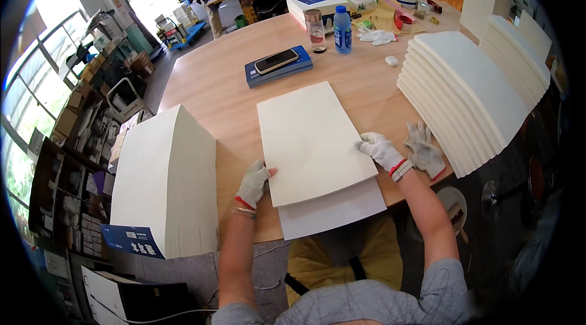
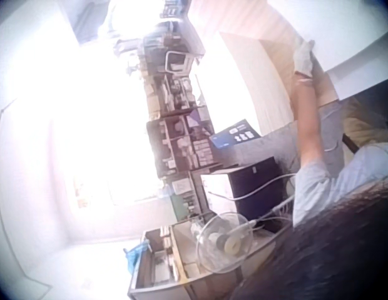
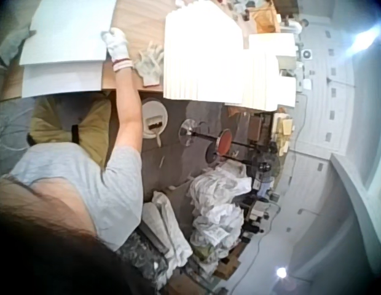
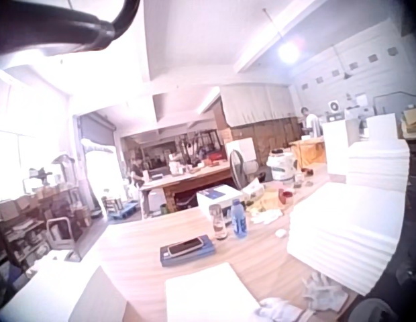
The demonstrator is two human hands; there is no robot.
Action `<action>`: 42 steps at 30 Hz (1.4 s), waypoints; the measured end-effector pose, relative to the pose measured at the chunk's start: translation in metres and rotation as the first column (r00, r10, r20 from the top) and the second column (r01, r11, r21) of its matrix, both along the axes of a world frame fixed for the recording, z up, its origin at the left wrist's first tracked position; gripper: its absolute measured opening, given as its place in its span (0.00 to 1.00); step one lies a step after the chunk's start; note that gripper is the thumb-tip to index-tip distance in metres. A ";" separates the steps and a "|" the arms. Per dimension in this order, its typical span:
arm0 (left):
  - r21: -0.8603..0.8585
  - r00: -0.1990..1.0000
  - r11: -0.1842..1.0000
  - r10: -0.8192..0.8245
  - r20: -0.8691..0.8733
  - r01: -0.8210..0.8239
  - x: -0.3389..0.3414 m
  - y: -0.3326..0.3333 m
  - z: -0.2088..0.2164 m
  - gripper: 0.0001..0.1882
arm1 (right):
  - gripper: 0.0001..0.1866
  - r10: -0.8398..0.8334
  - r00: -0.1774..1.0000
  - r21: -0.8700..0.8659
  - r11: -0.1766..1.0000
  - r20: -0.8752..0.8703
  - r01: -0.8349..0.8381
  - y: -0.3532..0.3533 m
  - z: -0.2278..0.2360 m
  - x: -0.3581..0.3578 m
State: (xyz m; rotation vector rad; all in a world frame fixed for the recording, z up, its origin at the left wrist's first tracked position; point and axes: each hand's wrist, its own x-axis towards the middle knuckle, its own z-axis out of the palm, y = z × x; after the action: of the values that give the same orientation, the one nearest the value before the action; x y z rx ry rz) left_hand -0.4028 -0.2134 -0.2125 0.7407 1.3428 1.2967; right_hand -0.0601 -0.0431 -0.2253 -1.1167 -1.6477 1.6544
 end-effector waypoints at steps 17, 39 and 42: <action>0.092 0.462 0.995 0.100 -0.881 -0.040 0.074 -0.121 0.004 0.34 | 0.22 0.068 0.978 0.240 0.964 0.198 -0.115 0.002 0.008 0.009; 0.094 0.462 0.996 0.088 -0.883 -0.011 0.072 -0.123 0.008 0.35 | 0.18 -0.126 0.820 0.552 0.794 0.559 -0.254 -0.024 0.047 0.003; 0.108 0.437 0.984 0.035 -0.899 0.144 0.082 -0.109 0.044 0.41 | 0.19 0.066 0.929 0.615 0.732 0.364 -0.293 -0.046 0.049 0.019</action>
State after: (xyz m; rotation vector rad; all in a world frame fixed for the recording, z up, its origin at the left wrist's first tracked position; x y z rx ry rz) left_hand -0.3208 -0.3222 -0.1687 1.7699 2.0280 0.9354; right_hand -0.0410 -0.0890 -0.1759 -0.8848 -2.3636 0.8420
